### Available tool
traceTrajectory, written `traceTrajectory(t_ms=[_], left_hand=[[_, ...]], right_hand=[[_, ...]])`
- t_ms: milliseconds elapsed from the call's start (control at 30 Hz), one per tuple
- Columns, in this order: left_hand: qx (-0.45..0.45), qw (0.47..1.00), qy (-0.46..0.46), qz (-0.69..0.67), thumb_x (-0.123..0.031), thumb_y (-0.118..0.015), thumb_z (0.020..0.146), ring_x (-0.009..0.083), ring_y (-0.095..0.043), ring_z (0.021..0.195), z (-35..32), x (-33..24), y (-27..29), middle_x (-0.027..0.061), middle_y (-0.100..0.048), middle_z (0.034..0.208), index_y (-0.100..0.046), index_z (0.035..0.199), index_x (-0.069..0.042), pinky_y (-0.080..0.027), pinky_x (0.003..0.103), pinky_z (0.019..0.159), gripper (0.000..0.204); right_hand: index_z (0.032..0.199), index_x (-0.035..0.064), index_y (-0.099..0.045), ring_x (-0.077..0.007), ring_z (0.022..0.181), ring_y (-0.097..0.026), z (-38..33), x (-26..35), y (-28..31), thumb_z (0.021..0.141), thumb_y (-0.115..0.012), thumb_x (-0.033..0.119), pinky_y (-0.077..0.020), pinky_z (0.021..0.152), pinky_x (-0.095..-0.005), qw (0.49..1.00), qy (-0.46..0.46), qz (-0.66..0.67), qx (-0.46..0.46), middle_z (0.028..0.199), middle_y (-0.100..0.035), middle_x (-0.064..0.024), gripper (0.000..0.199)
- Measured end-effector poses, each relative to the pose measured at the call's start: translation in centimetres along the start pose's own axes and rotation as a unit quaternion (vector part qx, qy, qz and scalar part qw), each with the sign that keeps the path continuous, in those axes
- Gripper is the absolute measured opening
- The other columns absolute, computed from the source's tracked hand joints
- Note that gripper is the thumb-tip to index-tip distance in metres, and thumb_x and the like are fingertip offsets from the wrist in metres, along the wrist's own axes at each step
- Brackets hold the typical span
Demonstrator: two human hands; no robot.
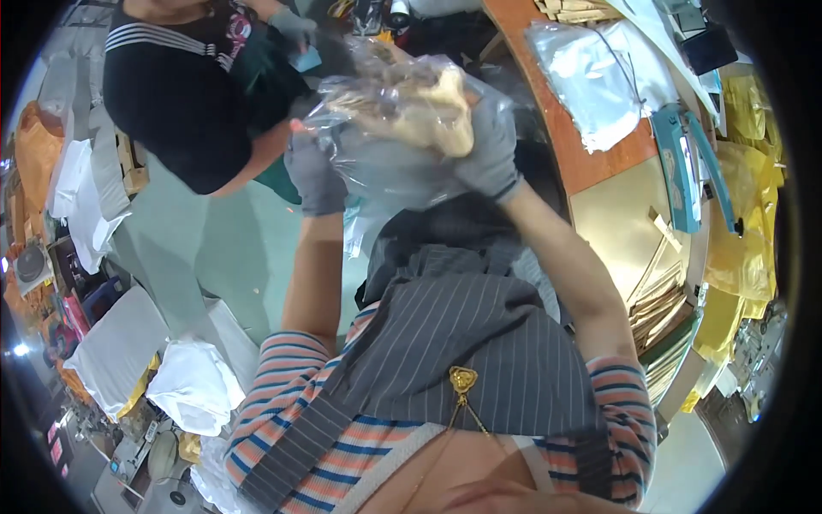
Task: Organizing, bundling, and bagging wooden sticks at a manufacturing workstation.
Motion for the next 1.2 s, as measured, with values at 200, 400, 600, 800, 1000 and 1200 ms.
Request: traceTrajectory(t_ms=[200, 400, 600, 800, 1000, 1200], left_hand=[[0.146, 0.885, -0.295, 0.329, -0.026, -0.047, 0.095, 0.0056, -0.041, 0.062, -2.4, -7.6, -3.5, -0.0051, -0.047, 0.067, -0.053, 0.072, -0.009, -0.033, 0.023, 0.055, 0.029], [0.108, 0.969, -0.062, 0.213, -0.025, -0.047, 0.094, 0.0039, -0.034, 0.061, -2.7, -5.5, -2.5, -0.0057, -0.039, 0.066, -0.047, 0.069, -0.009, -0.026, 0.022, 0.052, 0.031], [0.148, 0.967, -0.105, 0.178, -0.017, -0.045, 0.092, 0.0033, -0.030, 0.058, -4.2, -8.9, -5.3, -0.0066, -0.039, 0.065, -0.047, 0.068, -0.009, -0.023, 0.019, 0.052, 0.024], [0.144, 0.905, -0.199, 0.347, -0.024, -0.052, 0.090, 0.0029, -0.036, 0.059, -0.3, -7.8, -6.3, -0.0053, -0.044, 0.063, -0.055, 0.073, -0.001, -0.029, 0.021, 0.052, 0.030], [0.157, 0.753, -0.435, 0.468, -0.019, -0.059, 0.087, 0.0105, -0.053, 0.074, -1.7, -10.4, -12.0, 0.0057, -0.058, 0.084, -0.058, 0.097, 0.002, -0.043, 0.024, 0.067, 0.023], [0.267, 0.820, -0.441, 0.247, -0.009, -0.054, 0.089, 0.0158, -0.055, 0.092, -11.2, -10.1, -22.8, 0.0109, -0.058, 0.101, -0.055, 0.111, 0.004, -0.046, 0.029, 0.084, 0.026]], right_hand=[[0.114, 0.0062, -0.051, -0.0324, 0.104, -0.053, -2.9, -7.1, -6.3, 0.077, -0.066, 0.024, -0.0423, 0.091, -0.0355, 0.937, -0.055, -0.135, 0.319, 0.116, -0.053, -0.0178, 0.044], [0.114, 0.0102, -0.057, -0.0247, 0.101, -0.059, -9.6, -23.3, -8.9, 0.088, -0.048, 0.021, -0.0454, 0.087, -0.0341, 0.911, -0.065, -0.261, 0.313, 0.106, -0.062, -0.0137, 0.030], [0.100, 0.0097, -0.065, -0.0294, 0.095, -0.060, 0.7, -13.7, 1.4, 0.072, -0.064, 0.021, -0.0485, 0.082, -0.0367, 0.919, -0.039, -0.315, 0.235, 0.101, -0.064, -0.0140, 0.031], [0.125, 0.0128, -0.049, -0.0298, 0.107, -0.054, 4.5, -6.2, 2.6, 0.060, -0.077, 0.042, -0.0422, 0.093, -0.0364, 0.898, -0.092, -0.270, 0.336, 0.116, -0.057, -0.0142, 0.077], [0.139, 0.0125, -0.030, -0.0343, 0.116, -0.046, 0.1, 1.7, 10.3, 0.066, -0.074, 0.043, -0.0378, 0.098, -0.0399, 0.953, -0.030, -0.185, 0.239, 0.128, -0.046, -0.0163, 0.091], [0.136, 0.0075, -0.033, -0.0371, 0.118, -0.043, -12.7, -7.6, 23.4, 0.079, -0.064, 0.042, -0.0384, 0.095, -0.0401, 0.939, -0.216, -0.262, -0.054, 0.127, -0.044, -0.0211, 0.074]])
Point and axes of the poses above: each hand's wrist, its own z-axis towards the middle knuckle, its own y-axis out of the back of the hand, x = y × z, the point moved 8 cm from there along z, towards the middle knuckle
